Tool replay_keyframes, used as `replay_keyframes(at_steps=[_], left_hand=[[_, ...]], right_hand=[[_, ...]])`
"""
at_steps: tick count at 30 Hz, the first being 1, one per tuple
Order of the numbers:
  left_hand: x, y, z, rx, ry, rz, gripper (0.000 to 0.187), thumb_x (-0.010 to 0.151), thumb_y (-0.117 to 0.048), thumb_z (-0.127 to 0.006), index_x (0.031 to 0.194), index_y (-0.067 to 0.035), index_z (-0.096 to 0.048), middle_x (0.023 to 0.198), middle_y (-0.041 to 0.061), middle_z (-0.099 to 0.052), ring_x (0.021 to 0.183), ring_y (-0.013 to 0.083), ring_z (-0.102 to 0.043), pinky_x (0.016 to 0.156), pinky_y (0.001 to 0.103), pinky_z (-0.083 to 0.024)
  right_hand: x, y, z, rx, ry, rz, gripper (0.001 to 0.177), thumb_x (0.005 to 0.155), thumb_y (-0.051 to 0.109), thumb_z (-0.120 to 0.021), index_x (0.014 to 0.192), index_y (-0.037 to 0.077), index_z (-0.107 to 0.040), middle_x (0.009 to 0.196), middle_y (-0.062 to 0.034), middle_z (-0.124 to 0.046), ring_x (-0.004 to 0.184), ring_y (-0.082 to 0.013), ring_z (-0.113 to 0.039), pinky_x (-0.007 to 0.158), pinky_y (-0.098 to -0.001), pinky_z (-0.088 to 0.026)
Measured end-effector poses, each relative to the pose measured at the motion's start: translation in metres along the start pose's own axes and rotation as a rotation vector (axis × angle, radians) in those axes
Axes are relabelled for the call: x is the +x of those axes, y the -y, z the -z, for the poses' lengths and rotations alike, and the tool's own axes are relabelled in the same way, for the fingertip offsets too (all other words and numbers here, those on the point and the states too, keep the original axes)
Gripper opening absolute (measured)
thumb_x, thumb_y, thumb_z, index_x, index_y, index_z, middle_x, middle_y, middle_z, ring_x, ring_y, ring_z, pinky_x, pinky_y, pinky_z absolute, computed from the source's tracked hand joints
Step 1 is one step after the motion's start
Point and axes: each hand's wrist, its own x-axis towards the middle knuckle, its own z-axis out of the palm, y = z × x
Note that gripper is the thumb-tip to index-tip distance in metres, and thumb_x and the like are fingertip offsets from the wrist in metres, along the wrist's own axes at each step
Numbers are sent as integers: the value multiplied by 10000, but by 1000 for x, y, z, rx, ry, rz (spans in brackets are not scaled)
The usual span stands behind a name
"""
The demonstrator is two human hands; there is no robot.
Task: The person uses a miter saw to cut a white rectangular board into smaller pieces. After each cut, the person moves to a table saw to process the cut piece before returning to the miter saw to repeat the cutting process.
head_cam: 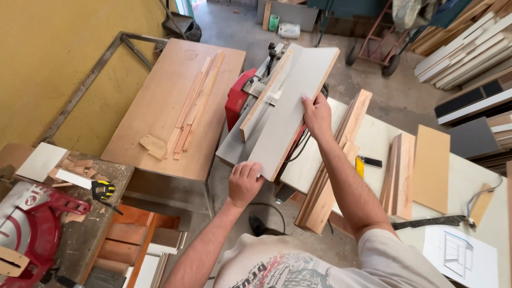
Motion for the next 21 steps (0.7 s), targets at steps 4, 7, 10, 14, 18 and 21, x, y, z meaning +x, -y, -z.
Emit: replay_keyframes(at_steps=[4,7,10,14,18,21], left_hand=[[2,16,-20,-20,92,187,380,724,-268,-814,1008,-104,-621,950,38,-579,840,207,-665,749,349,-583],[-1,19,-35,-41,148,282,407,705,-331,-845,983,-140,-617,968,6,-589,859,182,-687,759,310,-587],[8,22,-44,3,198,244,310,789,-344,-811,1025,-190,-683,995,-52,-652,879,114,-703,750,235,-582],[-3,28,-69,-38,297,299,262,876,-254,-768,1100,-121,-729,935,14,-733,820,156,-746,688,260,-615],[-11,31,-95,-31,416,349,243,958,-374,-700,1023,-141,-718,798,5,-710,694,163,-740,595,281,-615],[-16,31,-106,-52,485,381,318,970,-424,-679,1002,-109,-711,760,18,-710,654,177,-738,565,303,-612]], right_hand=[[19,-5,-10,9,-20,24,289,991,259,-671,1101,-4,-627,956,-265,-719,979,-430,-716,839,-564,-539],[28,-3,-15,-41,-14,-39,314,975,295,-648,1073,-2,-623,975,-267,-715,998,-438,-703,859,-541,-537],[52,-19,-28,-149,-11,-57,317,939,293,-667,1073,11,-611,984,-281,-698,1029,-479,-679,862,-571,-522],[82,-40,-61,-360,47,-148,349,862,348,-652,1031,47,-604,968,-245,-713,1028,-470,-694,887,-597,-529],[104,-55,-79,-532,76,-124,360,858,343,-602,1016,20,-587,935,-288,-703,955,-517,-710,842,-624,-550],[119,-82,-86,-586,102,-142,409,854,378,-598,1026,8,-573,939,-285,-698,958,-521,-711,840,-625,-560]])
